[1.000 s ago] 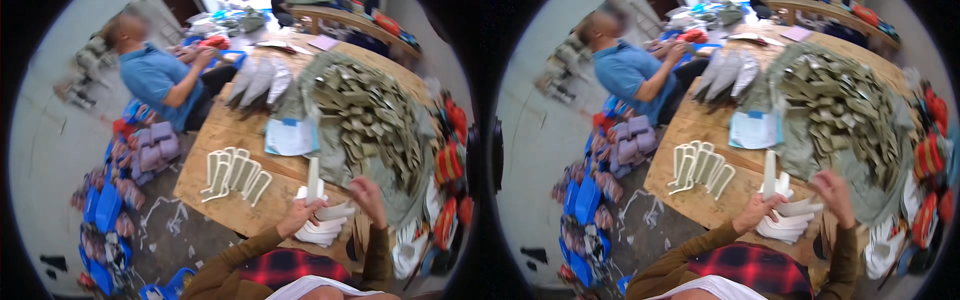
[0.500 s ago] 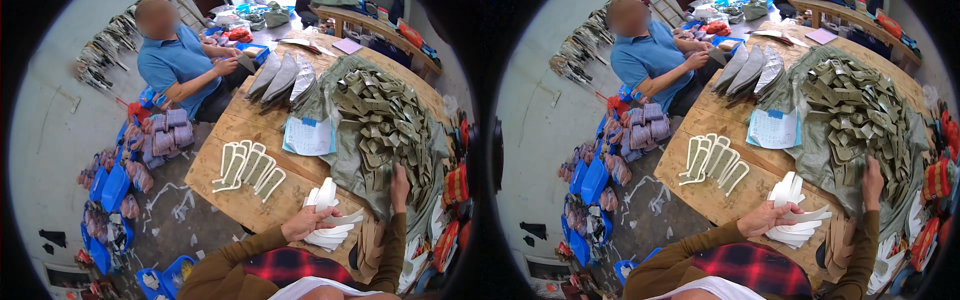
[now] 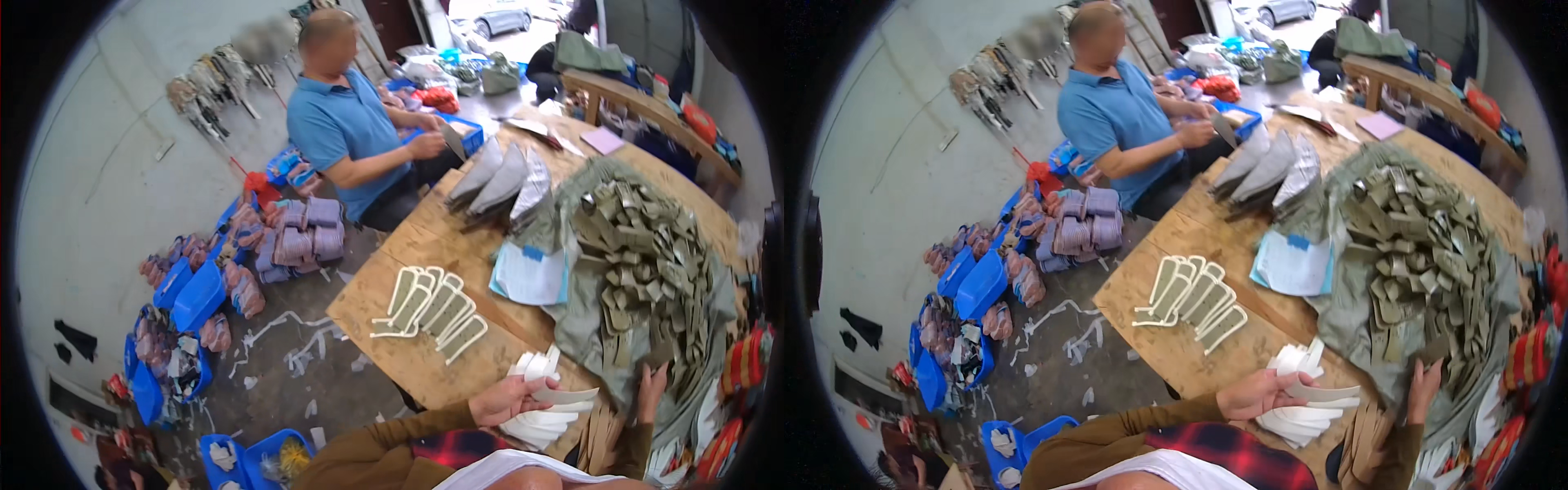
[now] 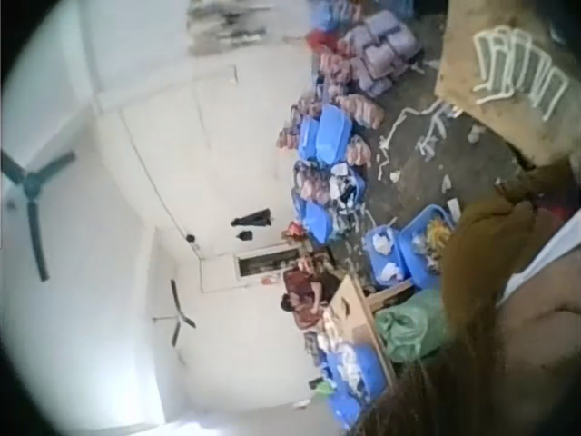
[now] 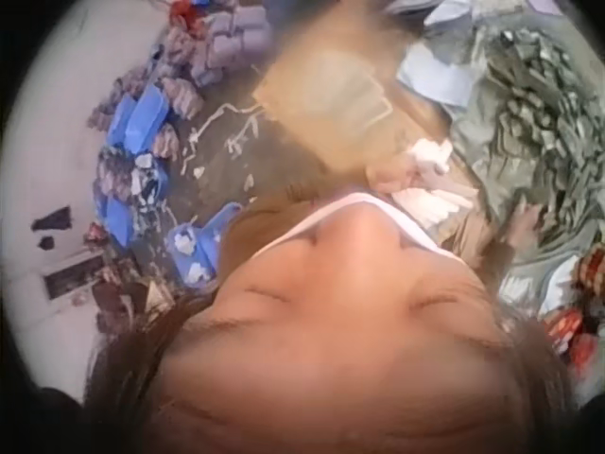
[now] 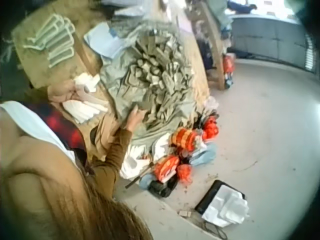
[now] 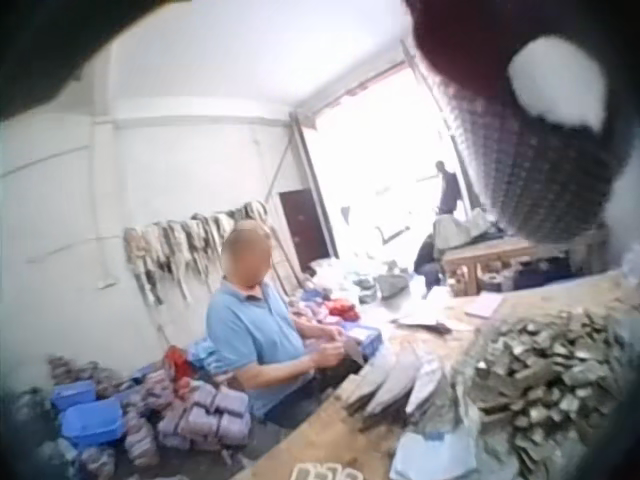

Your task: The person sits at a wooden table and assembles shoe components by hand. They pick up a white foam insole and a green fabric piece, align them, and press them together. The finished units are placed in a growing stack on the table.

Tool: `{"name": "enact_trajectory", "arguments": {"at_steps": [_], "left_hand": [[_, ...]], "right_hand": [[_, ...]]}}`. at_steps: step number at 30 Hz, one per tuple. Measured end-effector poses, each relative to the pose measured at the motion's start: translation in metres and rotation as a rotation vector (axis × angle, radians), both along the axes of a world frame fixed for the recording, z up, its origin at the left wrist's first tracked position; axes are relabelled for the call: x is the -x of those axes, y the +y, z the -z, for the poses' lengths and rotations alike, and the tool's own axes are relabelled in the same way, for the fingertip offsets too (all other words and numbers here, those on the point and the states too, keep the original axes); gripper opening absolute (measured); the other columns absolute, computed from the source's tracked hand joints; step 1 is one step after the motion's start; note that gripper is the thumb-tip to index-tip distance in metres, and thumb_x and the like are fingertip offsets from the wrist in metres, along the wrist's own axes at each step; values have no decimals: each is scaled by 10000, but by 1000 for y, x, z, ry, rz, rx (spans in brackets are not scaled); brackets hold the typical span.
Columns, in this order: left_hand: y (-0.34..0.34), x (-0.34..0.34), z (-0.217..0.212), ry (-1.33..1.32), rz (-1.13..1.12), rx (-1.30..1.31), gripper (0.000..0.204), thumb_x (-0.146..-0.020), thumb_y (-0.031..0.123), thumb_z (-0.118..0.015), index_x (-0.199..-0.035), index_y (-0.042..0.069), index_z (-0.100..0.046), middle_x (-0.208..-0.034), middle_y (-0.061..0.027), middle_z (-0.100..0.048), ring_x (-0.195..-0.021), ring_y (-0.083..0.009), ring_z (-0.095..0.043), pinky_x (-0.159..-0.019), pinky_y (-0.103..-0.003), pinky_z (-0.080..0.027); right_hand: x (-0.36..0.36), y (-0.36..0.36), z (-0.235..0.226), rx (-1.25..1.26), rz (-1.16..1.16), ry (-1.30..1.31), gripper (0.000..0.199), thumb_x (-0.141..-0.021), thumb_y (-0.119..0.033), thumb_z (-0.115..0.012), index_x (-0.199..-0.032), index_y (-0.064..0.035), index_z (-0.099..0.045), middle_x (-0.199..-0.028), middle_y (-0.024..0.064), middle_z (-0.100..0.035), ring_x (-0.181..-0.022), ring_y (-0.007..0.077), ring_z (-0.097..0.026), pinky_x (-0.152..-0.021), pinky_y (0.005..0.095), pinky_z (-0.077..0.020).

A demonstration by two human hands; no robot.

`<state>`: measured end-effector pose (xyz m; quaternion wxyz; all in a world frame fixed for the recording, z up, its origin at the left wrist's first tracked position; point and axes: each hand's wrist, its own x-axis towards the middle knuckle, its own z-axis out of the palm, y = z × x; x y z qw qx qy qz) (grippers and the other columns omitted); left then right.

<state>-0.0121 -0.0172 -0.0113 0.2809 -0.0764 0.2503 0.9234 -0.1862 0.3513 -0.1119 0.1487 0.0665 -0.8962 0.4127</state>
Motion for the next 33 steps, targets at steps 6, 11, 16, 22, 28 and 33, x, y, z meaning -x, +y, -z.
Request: {"name": "enact_trajectory", "arguments": {"at_steps": [6, 11, 16, 22, 28, 33], "left_hand": [[-8, -8, 0, 94, -114, -35, 317, -1017, 195, -509, -1261, -7, -539, -1290, -106, -559, -1208, -202, -553, -1033, -299, -485], [-3, -9, -1, 24, -85, -55, 346, -1030, 181, -459, -1322, -4, -477, -1281, -95, -558, -1194, -208, -561, -1021, -310, -495], [-1, 21, -8, 12, -101, 49, 372, -1036, 256, -436, -1319, 18, -483, -1358, -115, -525, -1101, -224, -610, -962, -371, -505], [23, 37, -35, -62, -105, 26, 344, -1054, 219, -389, -1308, 5, -482, -1283, -149, -570, -1235, -239, -535, -1039, -368, -470], [27, 28, -24, -94, -75, -89, 397, -1062, 285, -356, -1359, 36, -441, -1355, -161, -531, -1251, -236, -519, -1080, -370, -425], [33, 24, -27, -111, -155, -138, 423, -1064, 307, -344, -1406, 62, -385, -1413, -160, -480, -1301, -252, -475, -1125, -405, -376]], "right_hand": [[-8, 7, -26, -191, 18, 78, 575, -949, -200, -584, -1400, 86, -372, -1094, 233, -634, -938, 399, -593, -807, 417, -452], [-46, -38, -99, 311, 116, -74, 422, -935, -197, -613, -1268, 32, -492, -973, 92, -636, -796, 154, -580, -695, 297, -471], [-93, -73, -143, 647, 29, -172, 217, -891, -117, -645, -1079, -56, -557, -917, 34, -624, -772, 113, -576, -679, 270, -479], [-144, -147, -175, 846, -140, -186, 300, -875, -16, -655, -1161, -13, -562, -1019, 67, -676, -948, 144, -645, -822, 294, -500], [-140, -166, -160, 534, -365, -211, 338, -861, 4, -652, -1192, 1, -581, -1063, 90, -679, -964, 156, -652, -842, 298, -498], [-135, -177, -152, 608, -330, -145, 353, -847, 3, -662, -1191, 7, -582, -1064, 90, -691, -864, 136, -662, -694, 265, -512]]}}
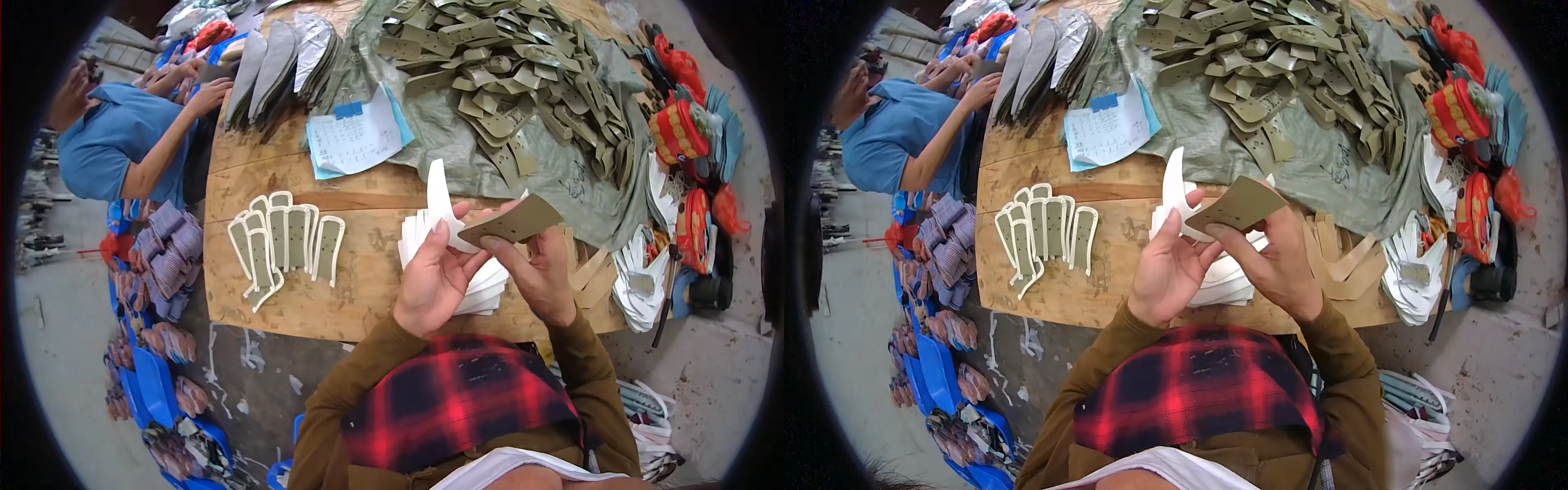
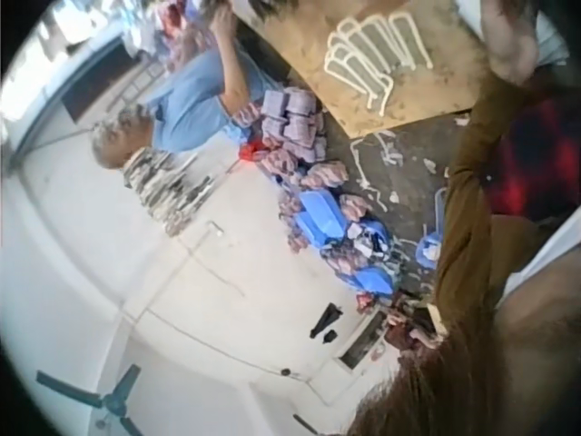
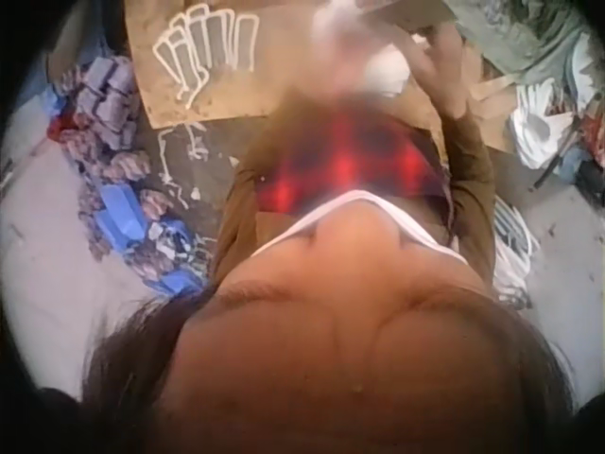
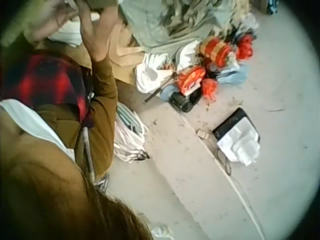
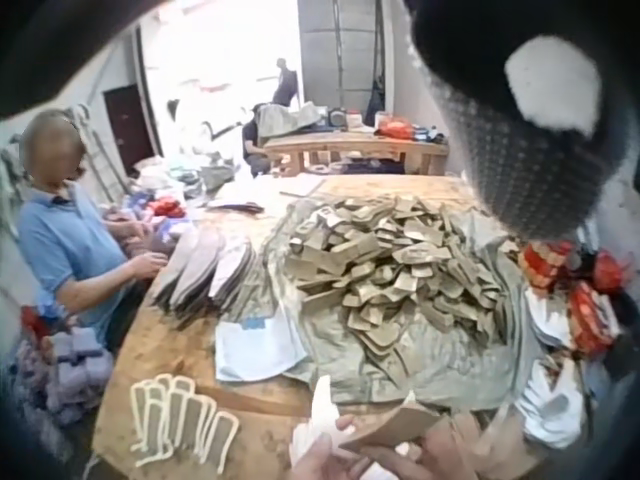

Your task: The person sits at a wooden table and assembles shoe components by hand. They pick up a white foam insole and a green fabric piece, align them, and press them together. The finished units are placed in a growing stack on the table.

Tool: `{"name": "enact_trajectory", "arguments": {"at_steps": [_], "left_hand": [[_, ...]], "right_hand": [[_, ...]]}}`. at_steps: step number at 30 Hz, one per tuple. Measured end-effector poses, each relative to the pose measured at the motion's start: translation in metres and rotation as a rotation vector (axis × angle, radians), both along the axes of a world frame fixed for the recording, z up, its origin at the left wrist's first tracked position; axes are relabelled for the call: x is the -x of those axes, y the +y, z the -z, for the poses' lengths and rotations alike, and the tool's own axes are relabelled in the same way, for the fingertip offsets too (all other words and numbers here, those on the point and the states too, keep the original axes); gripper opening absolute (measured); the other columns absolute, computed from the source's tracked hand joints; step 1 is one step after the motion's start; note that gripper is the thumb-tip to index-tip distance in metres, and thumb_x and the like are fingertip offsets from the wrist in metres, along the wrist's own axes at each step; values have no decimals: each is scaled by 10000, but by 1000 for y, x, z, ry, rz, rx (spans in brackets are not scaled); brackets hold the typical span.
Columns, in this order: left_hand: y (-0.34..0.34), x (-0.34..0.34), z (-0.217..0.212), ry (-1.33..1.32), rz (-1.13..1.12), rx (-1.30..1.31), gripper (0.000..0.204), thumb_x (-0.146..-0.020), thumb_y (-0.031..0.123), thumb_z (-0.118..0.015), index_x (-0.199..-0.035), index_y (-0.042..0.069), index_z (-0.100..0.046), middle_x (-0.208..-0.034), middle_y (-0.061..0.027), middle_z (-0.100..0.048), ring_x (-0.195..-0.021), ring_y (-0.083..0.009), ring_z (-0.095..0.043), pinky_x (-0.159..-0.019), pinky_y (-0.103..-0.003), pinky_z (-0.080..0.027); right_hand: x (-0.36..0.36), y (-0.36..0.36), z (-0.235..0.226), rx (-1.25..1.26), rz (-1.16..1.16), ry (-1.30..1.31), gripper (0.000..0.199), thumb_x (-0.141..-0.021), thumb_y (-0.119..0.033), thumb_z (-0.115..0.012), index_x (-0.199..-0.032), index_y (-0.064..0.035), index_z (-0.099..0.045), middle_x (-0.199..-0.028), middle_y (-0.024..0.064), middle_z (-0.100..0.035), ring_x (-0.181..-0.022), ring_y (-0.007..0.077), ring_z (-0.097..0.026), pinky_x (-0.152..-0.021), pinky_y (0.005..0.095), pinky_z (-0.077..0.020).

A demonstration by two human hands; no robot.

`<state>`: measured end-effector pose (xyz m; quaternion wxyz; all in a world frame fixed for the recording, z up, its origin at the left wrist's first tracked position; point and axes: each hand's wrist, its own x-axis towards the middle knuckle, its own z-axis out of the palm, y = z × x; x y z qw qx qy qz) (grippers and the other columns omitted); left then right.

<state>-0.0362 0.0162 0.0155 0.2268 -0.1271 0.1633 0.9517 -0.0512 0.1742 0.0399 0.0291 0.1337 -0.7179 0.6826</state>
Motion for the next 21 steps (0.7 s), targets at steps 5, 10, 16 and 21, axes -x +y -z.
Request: {"name": "enact_trajectory", "arguments": {"at_steps": [5, 10, 16, 21], "left_hand": [[3, 2, 8, 6, -12, -41, 423, -1066, 309, -336, -1417, 76, -371, -1429, -145, -464, -1308, -248, -465, -1129, -408, -368], [6, 3, 13, 25, 16, -41, 438, -1069, 323, -324, -1424, 73, -375, -1391, -113, -492, -1273, -223, -487, -1110, -397, -382], [5, 2, 7, 47, 22, 14, 458, -1071, 327, -312, -1432, 51, -370, -1378, -99, -497, -1273, -204, -476, -1123, -390, -361], [6, 3, 8, 44, 33, 38, 457, -1073, 327, -301, -1430, 52, -377, -1379, -95, -495, -1269, -199, -479, -1121, -388, -363]], "right_hand": [[8, 7, 4, -242, -12, 80, 368, -835, 5, -674, -1190, 2, -580, -1019, 68, -710, -770, 135, -653, -606, 254, -489], [13, 4, 4, -259, -43, 128, 357, -830, -1, -676, -1175, -11, -588, -1060, 45, -716, -756, 133, -653, -597, 246, -487], [15, 5, 2, -325, -59, 154, 340, -838, -13, -674, -1167, -15, -589, -1080, 39, -714, -766, 134, -658, -601, 249, -495], [14, 5, 2, -325, -53, 173, 355, -842, -17, -674, -1184, -14, -580, -1072, 43, -713, -768, 146, -662, -601, 256, -501]]}}
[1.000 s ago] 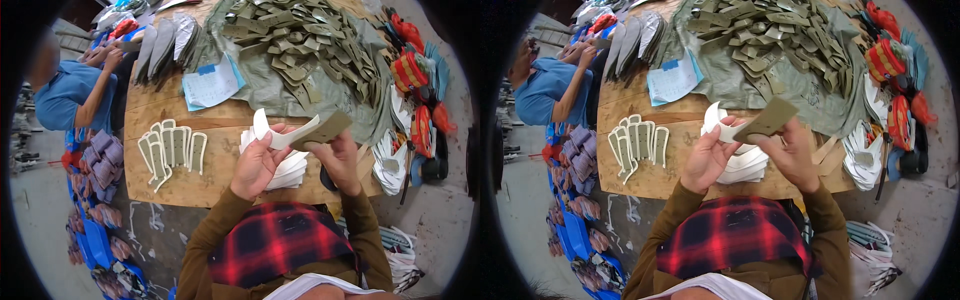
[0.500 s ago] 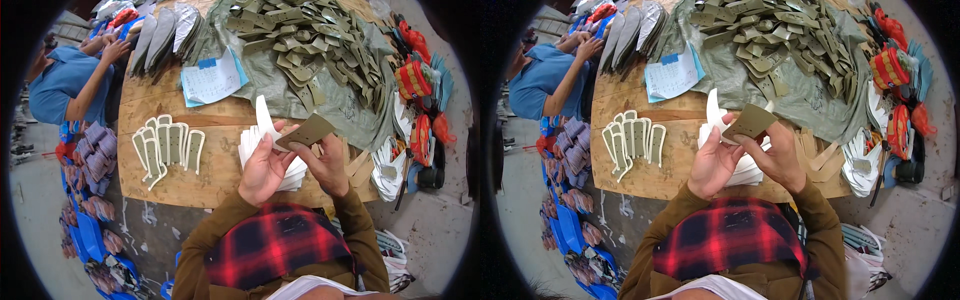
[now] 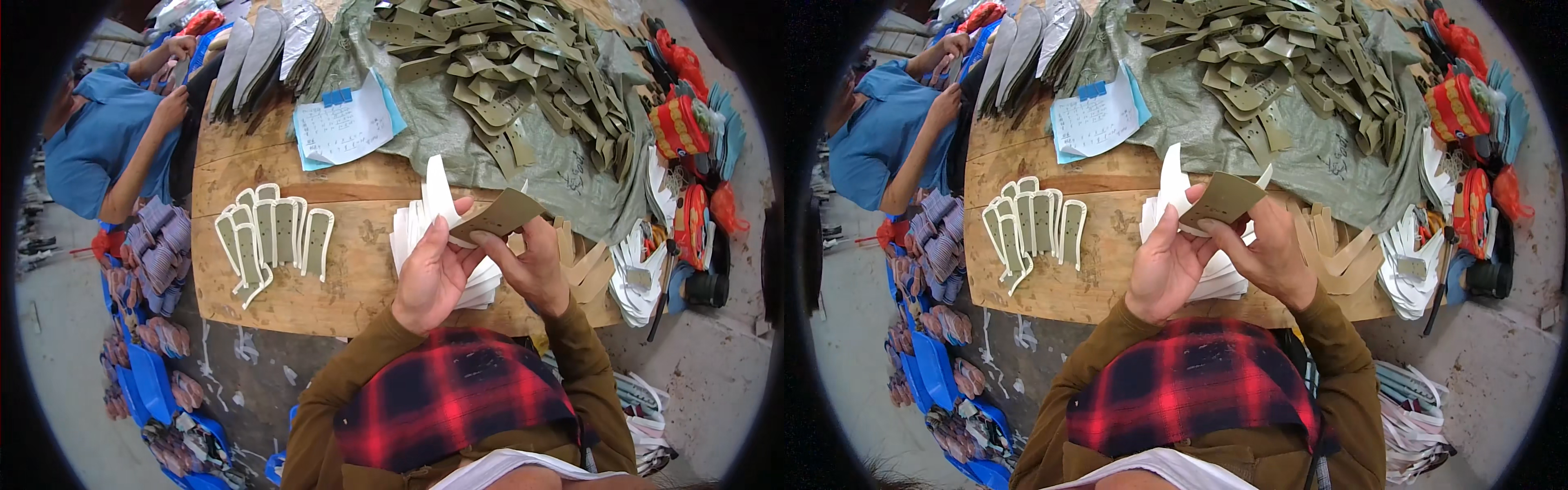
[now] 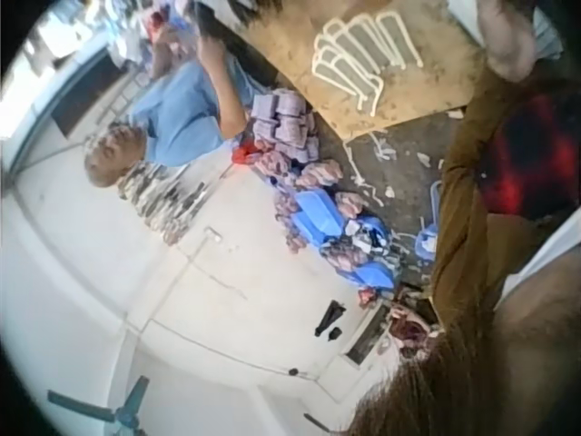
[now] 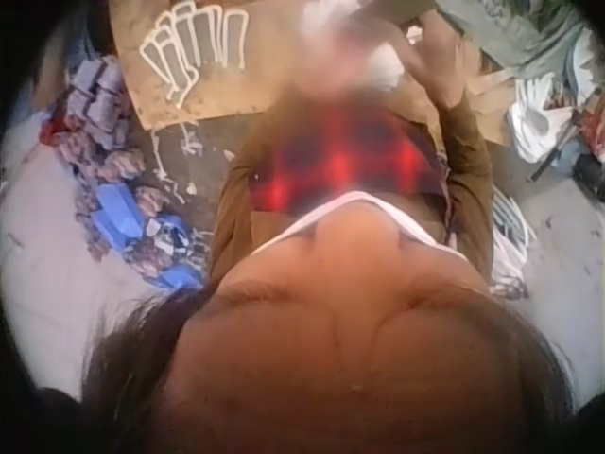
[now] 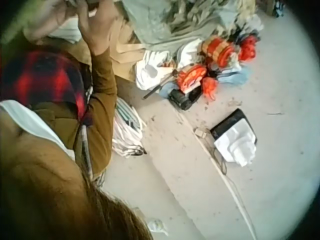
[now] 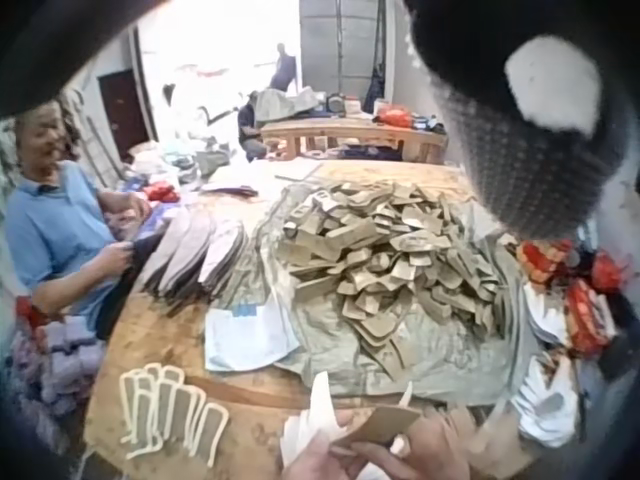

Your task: The person sits at a wooden table and assembles shoe components by hand. They pick up a white foam insole and a green fabric piece, align them, and press them together. The finished units are placed in a growing stack on the table.

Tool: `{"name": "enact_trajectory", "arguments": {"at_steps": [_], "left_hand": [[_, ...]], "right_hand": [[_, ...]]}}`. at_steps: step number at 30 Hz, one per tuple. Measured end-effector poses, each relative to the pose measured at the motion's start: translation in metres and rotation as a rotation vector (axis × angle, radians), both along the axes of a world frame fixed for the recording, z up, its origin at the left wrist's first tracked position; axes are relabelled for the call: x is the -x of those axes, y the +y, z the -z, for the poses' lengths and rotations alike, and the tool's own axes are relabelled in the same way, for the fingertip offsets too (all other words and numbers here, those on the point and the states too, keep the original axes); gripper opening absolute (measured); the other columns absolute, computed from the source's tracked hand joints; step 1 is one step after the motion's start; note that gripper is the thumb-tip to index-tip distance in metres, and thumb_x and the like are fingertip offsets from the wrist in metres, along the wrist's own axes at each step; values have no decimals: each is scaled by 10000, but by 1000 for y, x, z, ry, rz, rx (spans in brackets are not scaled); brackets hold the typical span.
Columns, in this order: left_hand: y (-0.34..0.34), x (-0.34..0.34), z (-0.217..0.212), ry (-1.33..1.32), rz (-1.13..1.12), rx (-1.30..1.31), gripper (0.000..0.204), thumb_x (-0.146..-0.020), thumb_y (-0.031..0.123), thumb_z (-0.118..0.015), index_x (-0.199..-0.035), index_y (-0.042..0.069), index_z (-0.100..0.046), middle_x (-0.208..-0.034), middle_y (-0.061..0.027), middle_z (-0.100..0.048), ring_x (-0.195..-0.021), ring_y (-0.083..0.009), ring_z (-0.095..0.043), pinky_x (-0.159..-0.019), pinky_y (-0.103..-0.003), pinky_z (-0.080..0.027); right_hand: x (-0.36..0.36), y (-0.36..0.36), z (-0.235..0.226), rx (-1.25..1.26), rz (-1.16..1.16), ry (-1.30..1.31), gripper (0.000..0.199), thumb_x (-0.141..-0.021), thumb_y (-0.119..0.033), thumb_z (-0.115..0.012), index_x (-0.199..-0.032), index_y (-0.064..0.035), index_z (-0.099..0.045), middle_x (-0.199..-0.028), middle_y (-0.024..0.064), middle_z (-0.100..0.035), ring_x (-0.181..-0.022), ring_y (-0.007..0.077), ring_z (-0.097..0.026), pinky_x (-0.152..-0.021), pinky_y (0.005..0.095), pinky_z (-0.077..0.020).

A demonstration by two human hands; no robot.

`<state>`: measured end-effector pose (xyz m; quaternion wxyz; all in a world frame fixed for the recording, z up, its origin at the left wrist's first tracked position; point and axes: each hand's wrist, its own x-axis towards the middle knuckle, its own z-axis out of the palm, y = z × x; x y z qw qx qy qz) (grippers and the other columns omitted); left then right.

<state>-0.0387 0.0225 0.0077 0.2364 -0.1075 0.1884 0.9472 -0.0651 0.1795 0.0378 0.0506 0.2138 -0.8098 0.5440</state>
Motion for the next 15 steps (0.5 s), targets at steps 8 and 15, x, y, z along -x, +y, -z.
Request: {"name": "enact_trajectory", "arguments": {"at_steps": [8, 15], "left_hand": [[-1, -1, -1, 59, 22, 75, 446, -1066, 328, -326, -1402, 50, -422, -1304, -91, -554, -1214, -187, -519, -1074, -369, -398], [-41, 21, -21, 475, 4, 914, 226, -995, 176, -539, -1107, 0, -629, -910, -91, -674, -794, -199, -652, -728, -294, -511]], "right_hand": [[-6, -1, -5, -96, 34, 77, 378, -832, -8, -686, -1192, -16, -571, -1018, 76, -688, -762, 194, -663, -602, 284, -510], [-20, 11, 19, -231, 29, 416, 413, -738, -6, -740, -1101, -31, -543, -945, 151, -606, -729, 323, -620, -615, 376, -514]]}}
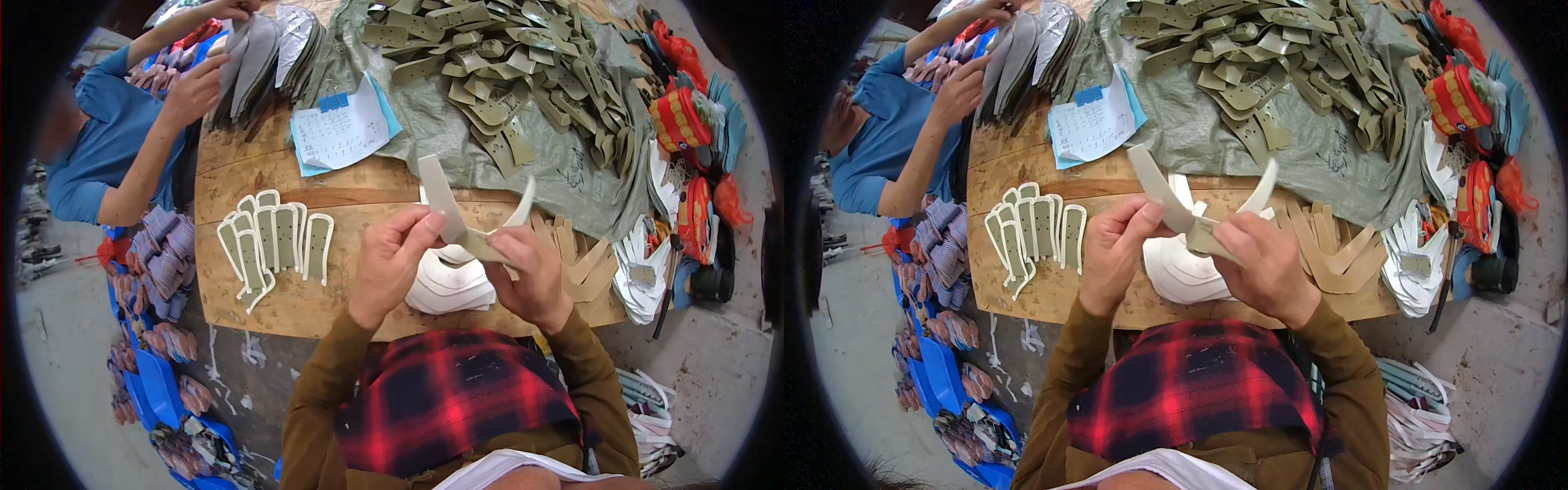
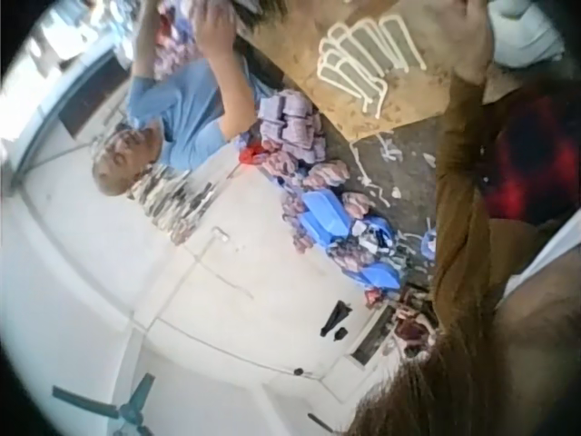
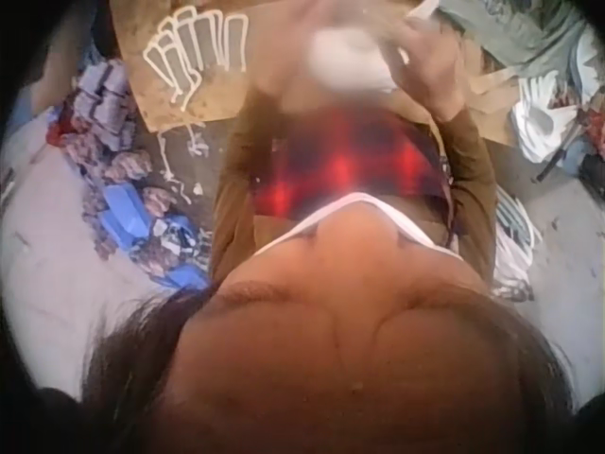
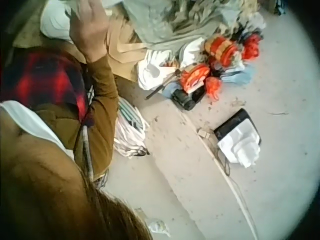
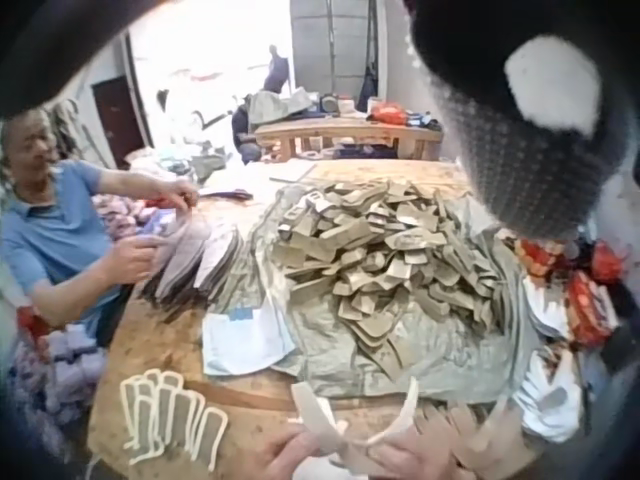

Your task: The person sits at a wooden table and assembles shoe components by hand. They pick up a white foam insole and a green fabric piece, align them, and press them together. The finished units are placed in a growing stack on the table.

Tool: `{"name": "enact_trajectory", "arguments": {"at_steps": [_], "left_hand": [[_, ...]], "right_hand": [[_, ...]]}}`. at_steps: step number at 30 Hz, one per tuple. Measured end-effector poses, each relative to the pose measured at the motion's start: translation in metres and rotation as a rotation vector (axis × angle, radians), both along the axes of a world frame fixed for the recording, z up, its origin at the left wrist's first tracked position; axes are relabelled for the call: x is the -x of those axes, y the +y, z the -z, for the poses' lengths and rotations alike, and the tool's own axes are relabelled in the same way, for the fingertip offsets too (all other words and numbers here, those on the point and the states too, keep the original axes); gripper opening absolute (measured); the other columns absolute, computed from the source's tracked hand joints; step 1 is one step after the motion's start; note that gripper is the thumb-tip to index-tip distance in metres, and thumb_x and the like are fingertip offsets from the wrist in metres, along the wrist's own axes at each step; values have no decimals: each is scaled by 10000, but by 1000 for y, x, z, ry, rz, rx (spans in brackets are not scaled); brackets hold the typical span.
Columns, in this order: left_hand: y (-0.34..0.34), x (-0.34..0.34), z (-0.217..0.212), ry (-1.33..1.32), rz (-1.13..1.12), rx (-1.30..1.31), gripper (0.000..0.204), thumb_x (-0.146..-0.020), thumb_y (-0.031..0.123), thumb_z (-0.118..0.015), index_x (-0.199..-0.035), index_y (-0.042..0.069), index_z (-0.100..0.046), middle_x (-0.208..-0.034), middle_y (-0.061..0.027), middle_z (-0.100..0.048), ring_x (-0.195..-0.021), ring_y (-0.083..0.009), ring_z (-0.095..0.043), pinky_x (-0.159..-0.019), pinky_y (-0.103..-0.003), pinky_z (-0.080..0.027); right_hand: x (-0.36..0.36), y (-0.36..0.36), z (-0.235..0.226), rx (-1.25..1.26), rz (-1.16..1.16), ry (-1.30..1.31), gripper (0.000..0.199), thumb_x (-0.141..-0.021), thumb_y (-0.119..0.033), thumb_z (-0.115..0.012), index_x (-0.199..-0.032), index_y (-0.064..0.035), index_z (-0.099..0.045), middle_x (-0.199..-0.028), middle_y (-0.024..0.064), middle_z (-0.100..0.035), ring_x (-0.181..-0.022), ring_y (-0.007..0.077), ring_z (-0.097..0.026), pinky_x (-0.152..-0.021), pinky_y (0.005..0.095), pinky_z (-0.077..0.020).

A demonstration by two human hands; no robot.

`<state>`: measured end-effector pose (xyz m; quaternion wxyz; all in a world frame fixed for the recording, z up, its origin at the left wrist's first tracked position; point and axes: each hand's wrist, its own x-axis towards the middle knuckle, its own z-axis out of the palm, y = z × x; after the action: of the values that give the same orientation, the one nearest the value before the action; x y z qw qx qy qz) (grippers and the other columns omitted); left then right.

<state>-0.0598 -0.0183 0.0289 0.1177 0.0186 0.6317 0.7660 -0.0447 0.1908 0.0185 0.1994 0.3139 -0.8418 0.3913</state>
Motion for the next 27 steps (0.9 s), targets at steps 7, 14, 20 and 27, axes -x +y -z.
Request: {"name": "enact_trajectory", "arguments": {"at_steps": [7, 14, 20, 27], "left_hand": [[15, -20, -18, 499, -155, 602, 100, -904, 41, -636, -839, 6, -568, -641, -122, -547, -522, -245, -551, -494, -370, -412], [24, -26, -19, 786, -48, 671, 237, -860, -53, -637, -1096, -60, -632, -886, -168, -662, -712, -285, -658, -612, -343, -510], [24, -30, -20, 715, 21, 707, 264, -853, -96, -606, -1115, -70, -626, -1019, -187, -686, -832, -305, -692, -711, -338, -550], [22, -36, 0, 821, -19, 752, 324, -833, -126, -582, -1155, -88, -596, -1075, -197, -683, -879, -311, -701, -729, -339, -564]], "right_hand": [[-14, -2, -14, -85, 15, 54, 355, -699, -42, -673, -1030, -3, -548, -897, 135, -574, -731, 281, -618, -602, 369, -508], [-20, -2, -13, -51, 76, 48, 299, -727, -40, -633, -1004, -11, -524, -832, 105, -530, -669, 242, -601, -562, 342, -494], [-23, -6, -2, -101, 144, 28, 284, -741, -55, -625, -995, -16, -506, -804, 96, -491, -643, 224, -590, -538, 338, -481], [-24, -10, -5, -143, 161, -30, 258, -746, -69, -607, -974, -14, -501, -801, 93, -469, -640, 222, -585, -536, 344, -484]]}}
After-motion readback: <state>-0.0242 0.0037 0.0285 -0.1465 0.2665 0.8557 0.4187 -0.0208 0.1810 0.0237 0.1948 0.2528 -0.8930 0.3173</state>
